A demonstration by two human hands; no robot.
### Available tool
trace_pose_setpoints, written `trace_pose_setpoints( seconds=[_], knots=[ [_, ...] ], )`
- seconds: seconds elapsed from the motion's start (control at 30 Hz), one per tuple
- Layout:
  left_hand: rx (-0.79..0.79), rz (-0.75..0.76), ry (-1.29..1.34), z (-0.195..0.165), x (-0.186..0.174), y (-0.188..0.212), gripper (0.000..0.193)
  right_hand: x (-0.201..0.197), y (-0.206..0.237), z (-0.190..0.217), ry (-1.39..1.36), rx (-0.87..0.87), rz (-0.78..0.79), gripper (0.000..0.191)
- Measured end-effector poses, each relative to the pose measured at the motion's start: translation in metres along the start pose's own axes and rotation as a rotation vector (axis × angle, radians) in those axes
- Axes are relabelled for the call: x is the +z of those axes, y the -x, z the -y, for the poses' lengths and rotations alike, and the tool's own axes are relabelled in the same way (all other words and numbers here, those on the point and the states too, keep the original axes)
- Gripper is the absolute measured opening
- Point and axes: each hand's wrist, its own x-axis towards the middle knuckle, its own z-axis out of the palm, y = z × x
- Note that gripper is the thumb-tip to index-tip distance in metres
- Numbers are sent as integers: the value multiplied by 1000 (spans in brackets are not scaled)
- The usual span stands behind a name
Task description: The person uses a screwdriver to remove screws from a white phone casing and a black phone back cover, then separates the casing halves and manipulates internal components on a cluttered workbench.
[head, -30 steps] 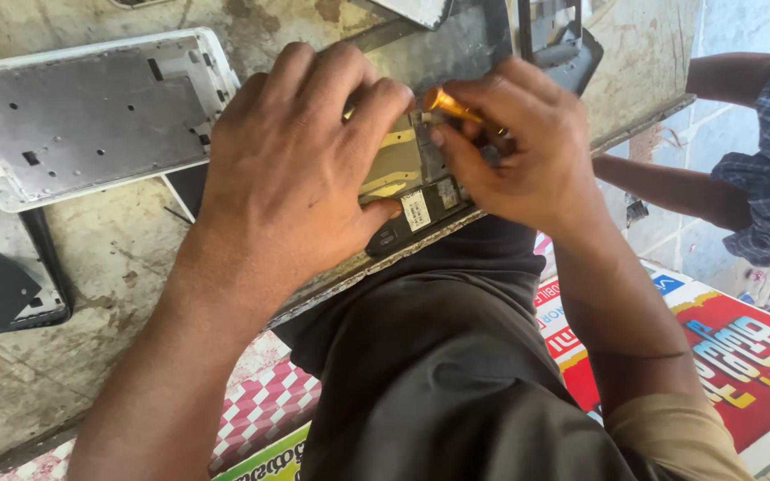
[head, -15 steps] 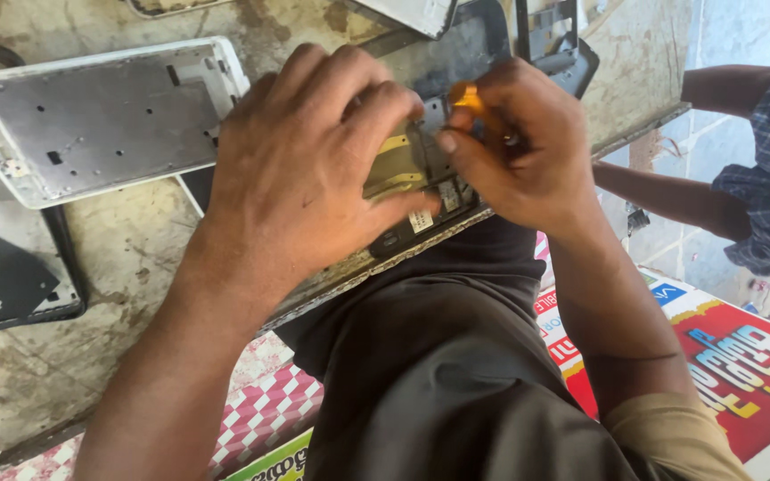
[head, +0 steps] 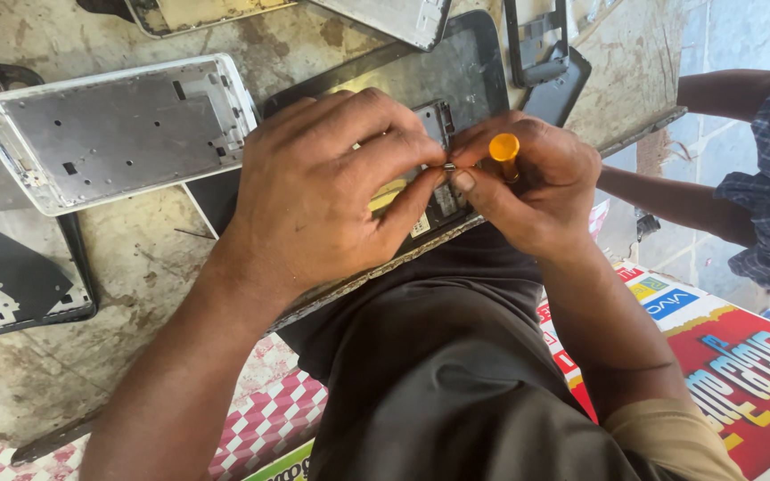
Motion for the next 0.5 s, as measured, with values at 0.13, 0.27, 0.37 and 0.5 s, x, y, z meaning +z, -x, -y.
trace_pose_setpoints(
  seconds=[0.13,0.27,0.37,0.5],
  knots=[
    [73,-17,-31,-1,1,-1,11,-2,3,1,-160,52,17,12],
    [183,-26,-172,-1,1,-2,16,-2,5,0,-232,127,1,15],
    [231,-38,-231,0,1,-3,16,-1,4,0,-227,115,32,11],
    [287,-61,-374,0,1,-4,13,3,3,0,-262,203,34,13]
  ],
)
